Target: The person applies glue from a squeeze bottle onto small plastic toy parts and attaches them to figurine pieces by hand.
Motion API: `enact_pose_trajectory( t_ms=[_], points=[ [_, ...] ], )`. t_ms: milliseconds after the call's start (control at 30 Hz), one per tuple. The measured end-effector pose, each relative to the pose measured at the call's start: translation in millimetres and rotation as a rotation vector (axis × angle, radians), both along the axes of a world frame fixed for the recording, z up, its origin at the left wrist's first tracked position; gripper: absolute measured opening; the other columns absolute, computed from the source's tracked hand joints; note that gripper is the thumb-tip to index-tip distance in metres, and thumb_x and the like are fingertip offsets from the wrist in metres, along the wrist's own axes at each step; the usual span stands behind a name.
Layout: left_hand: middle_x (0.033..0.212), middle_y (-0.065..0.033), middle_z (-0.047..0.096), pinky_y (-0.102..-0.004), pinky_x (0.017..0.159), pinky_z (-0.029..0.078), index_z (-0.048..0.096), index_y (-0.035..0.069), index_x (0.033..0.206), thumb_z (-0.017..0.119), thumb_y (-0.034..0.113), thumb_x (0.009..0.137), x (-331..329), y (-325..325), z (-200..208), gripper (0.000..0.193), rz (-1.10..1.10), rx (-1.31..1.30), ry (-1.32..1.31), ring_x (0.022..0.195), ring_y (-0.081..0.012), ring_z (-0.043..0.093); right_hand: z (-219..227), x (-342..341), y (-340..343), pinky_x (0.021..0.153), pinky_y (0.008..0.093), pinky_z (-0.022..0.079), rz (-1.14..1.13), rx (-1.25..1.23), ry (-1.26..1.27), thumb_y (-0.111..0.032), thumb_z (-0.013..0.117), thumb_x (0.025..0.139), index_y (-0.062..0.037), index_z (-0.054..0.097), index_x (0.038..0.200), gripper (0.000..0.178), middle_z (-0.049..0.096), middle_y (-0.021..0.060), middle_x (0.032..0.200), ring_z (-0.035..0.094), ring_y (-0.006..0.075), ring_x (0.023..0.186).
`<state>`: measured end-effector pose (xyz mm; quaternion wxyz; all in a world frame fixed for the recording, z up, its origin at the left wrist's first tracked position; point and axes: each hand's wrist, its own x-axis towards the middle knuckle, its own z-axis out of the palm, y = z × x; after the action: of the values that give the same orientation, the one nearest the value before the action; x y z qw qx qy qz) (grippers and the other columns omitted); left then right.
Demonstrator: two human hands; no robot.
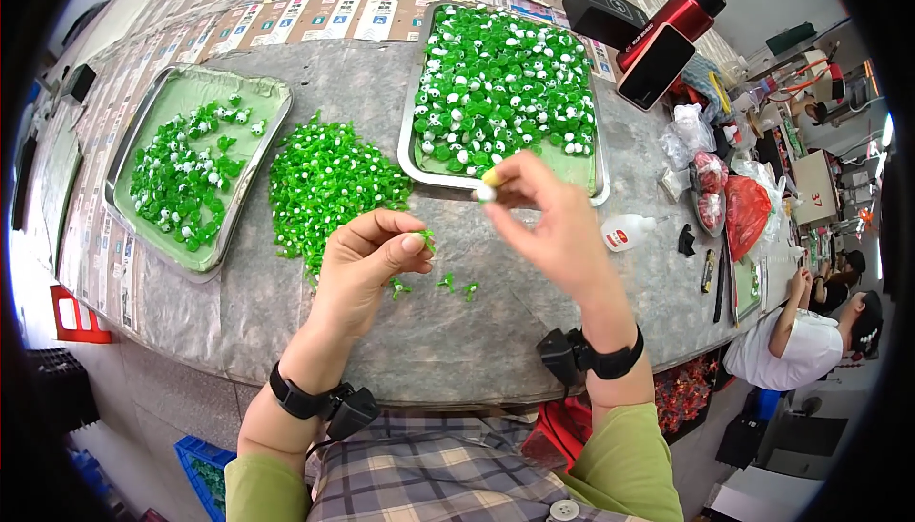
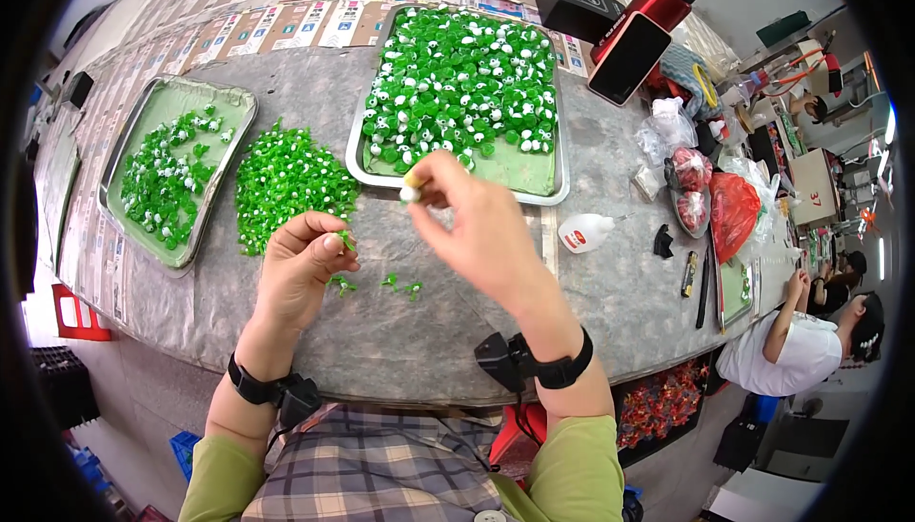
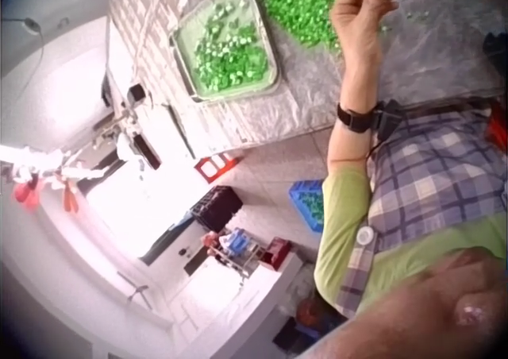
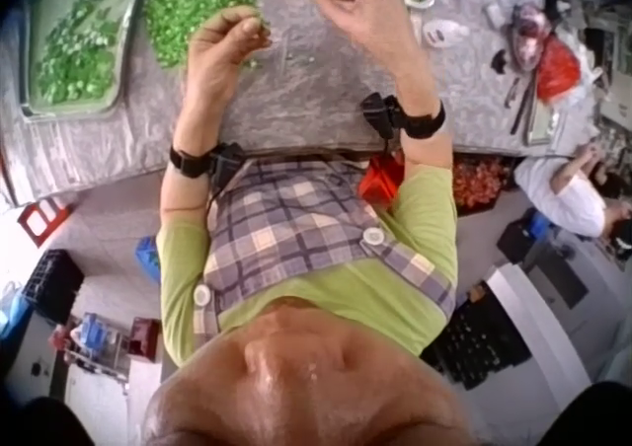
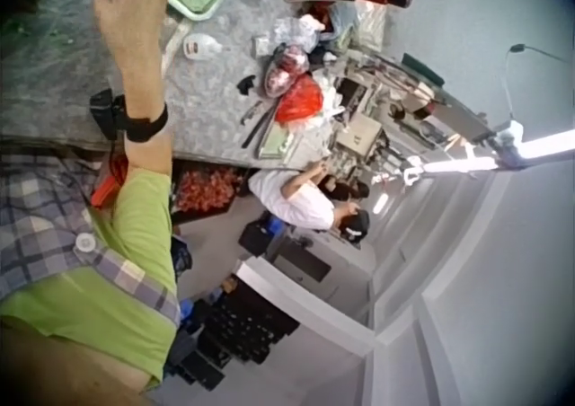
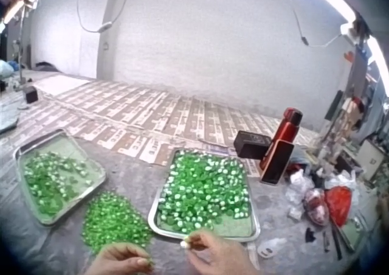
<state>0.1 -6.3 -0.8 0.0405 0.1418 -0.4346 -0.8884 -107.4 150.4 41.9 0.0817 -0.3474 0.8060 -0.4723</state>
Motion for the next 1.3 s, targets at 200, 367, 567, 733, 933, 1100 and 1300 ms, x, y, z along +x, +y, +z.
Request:
enact_pose_trajectory(
  t_ms=[200,367,567,733,933,1100,1300],
  points=[
    [0.082,-0.0057,0.059,-0.0248,0.064,0.048,0.057,0.001,0.086,0.057,0.008,0.075,-2.7,5.6,2.8,0.013,-0.095,-0.068,0.093,0.074,-0.0115,0.056,-15.6,29.5,-3.6,0.061,0.026,0.046,0.082,-0.086,-0.206,-0.003,0.057,0.069,-0.0018,0.048,0.088,0.021,0.059,0.0096,0.075,0.06,0.0181,0.071],
    [0.084,-0.0066,0.059,-0.0246,0.066,0.048,0.057,0.0,0.085,0.058,0.006,0.075,-3.0,7.3,1.4,0.012,-0.113,-0.114,0.084,0.075,-0.0119,0.056,-18.8,31.3,-1.3,0.061,0.0256,0.046,0.068,-0.117,-0.178,-0.001,0.056,0.07,-0.0014,0.05,0.091,0.022,0.059,0.0092,0.078,0.06,0.0168,0.07],
    [0.082,-0.006,0.059,-0.0233,0.066,0.047,0.057,0.0,0.083,0.058,0.003,0.074,-2.1,7.3,1.6,0.01,-0.094,-0.103,0.097,0.073,-0.0112,0.056,-27.6,30.7,2.2,0.065,0.0221,0.044,0.082,-0.423,-0.713,-0.005,0.055,0.076,0.0002,0.05,0.096,0.021,0.057,0.004,0.082,0.055,0.0097,0.073],
    [0.08,-0.0042,0.058,-0.0219,0.067,0.045,0.056,0.0,0.083,0.059,0.0,0.072,0.1,6.6,-1.8,0.011,-0.101,-0.213,0.191,0.074,-0.0101,0.055,-26.3,24.1,2.9,0.064,0.0218,0.044,0.123,-0.419,-0.977,-0.008,0.055,0.077,0.0001,0.051,0.096,0.022,0.056,0.0033,0.082,0.053,0.0091,0.071],
    [0.08,-0.0041,0.058,-0.021,0.066,0.044,0.056,0.0,0.082,0.06,0.001,0.072,-0.3,7.5,0.1,0.011,-0.135,-0.23,0.186,0.074,-0.0095,0.054,-28.5,23.3,6.2,0.063,0.0222,0.044,0.182,-0.427,-1.0,-0.008,0.057,0.076,-0.0008,0.053,0.093,0.019,0.057,0.0024,0.079,0.054,0.0094,0.07],
    [0.077,-0.0048,0.059,-0.022,0.065,0.045,0.056,0.001,0.082,0.06,0.004,0.072,0.2,6.6,0.6,0.011,-0.077,-0.186,0.101,0.07,-0.0106,0.056,-23.1,24.9,6.1,0.066,0.0212,0.044,0.129,-0.362,-0.894,-0.005,0.058,0.075,-0.001,0.053,0.091,0.018,0.057,0.0029,0.081,0.055,0.0094,0.076],
    [0.075,-0.0056,0.059,-0.0235,0.063,0.047,0.056,0.001,0.082,0.061,0.006,0.072,-1.5,4.9,-0.9,0.012,0.013,-0.087,0.018,0.066,-0.0113,0.057,-19.1,32.8,3.8,0.061,0.0168,0.043,0.073,-0.476,-0.743,-0.004,0.06,0.072,-0.0015,0.052,0.089,0.019,0.056,0.0005,0.082,0.053,0.0048,0.074]
  ],
)
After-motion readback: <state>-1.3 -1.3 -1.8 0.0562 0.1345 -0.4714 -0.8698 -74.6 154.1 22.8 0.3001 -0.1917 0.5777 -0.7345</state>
